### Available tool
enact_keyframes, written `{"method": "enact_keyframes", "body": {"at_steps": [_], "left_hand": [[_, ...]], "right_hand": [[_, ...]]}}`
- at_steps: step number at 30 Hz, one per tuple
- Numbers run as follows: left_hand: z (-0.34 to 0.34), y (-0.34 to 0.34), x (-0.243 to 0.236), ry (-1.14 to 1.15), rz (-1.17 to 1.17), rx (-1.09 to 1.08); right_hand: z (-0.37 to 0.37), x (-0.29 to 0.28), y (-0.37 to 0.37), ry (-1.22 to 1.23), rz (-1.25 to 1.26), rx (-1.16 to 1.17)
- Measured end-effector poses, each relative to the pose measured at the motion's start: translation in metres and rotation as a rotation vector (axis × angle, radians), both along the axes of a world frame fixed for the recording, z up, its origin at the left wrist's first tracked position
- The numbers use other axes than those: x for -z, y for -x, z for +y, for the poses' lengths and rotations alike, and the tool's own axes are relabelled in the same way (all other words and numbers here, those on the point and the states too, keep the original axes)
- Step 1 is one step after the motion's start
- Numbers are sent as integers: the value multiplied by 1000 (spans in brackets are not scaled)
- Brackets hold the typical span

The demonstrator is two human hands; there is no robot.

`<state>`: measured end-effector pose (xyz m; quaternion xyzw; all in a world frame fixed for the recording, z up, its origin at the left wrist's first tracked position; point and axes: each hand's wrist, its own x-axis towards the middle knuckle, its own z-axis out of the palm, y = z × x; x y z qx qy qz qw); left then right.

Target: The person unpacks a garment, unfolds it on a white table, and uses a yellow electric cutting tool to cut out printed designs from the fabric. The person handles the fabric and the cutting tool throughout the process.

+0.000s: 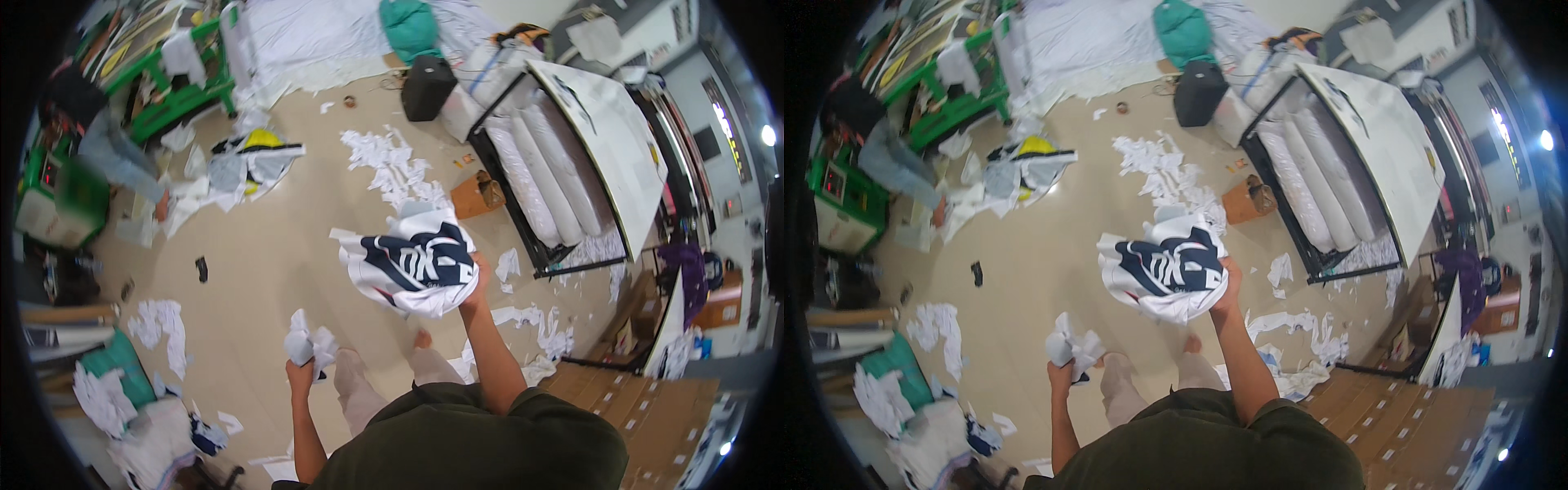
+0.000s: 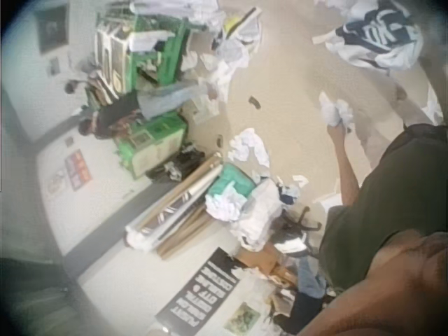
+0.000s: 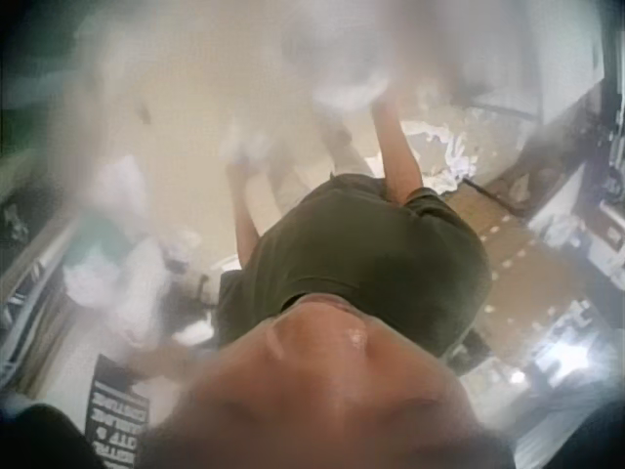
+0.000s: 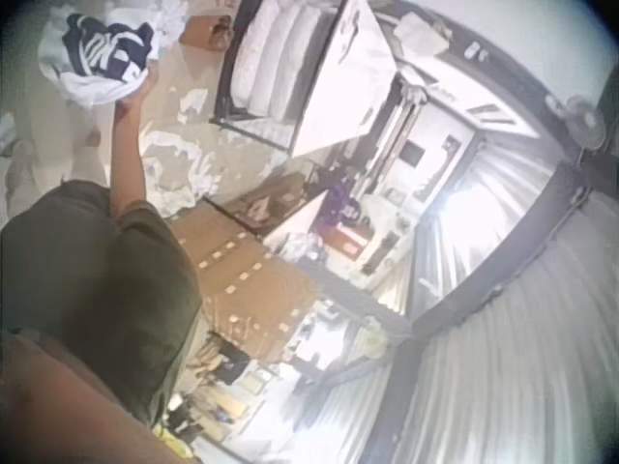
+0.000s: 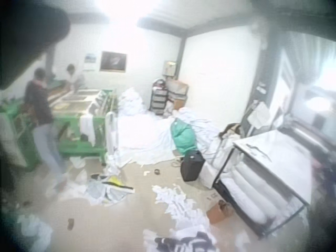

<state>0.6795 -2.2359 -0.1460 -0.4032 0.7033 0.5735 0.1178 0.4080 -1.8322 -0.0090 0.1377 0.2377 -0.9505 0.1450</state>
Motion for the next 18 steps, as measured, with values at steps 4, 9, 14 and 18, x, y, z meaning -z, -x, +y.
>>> {"method": "enact_keyframes", "body": {"at_steps": [4, 9, 14, 18], "left_hand": [[50, 0, -11, 116, 111, 23], [201, 30, -64, 102, 148, 147], [382, 82, -71, 54, 208, 299], [540, 111, -136, -195, 310, 489]], "right_hand": [[104, -16, -72, -38, -51, 61], [255, -41, -179, -235, 48, 296], [425, -57, -269, 12, 8, 391], [527, -40, -331, -141, 69, 654]]}}
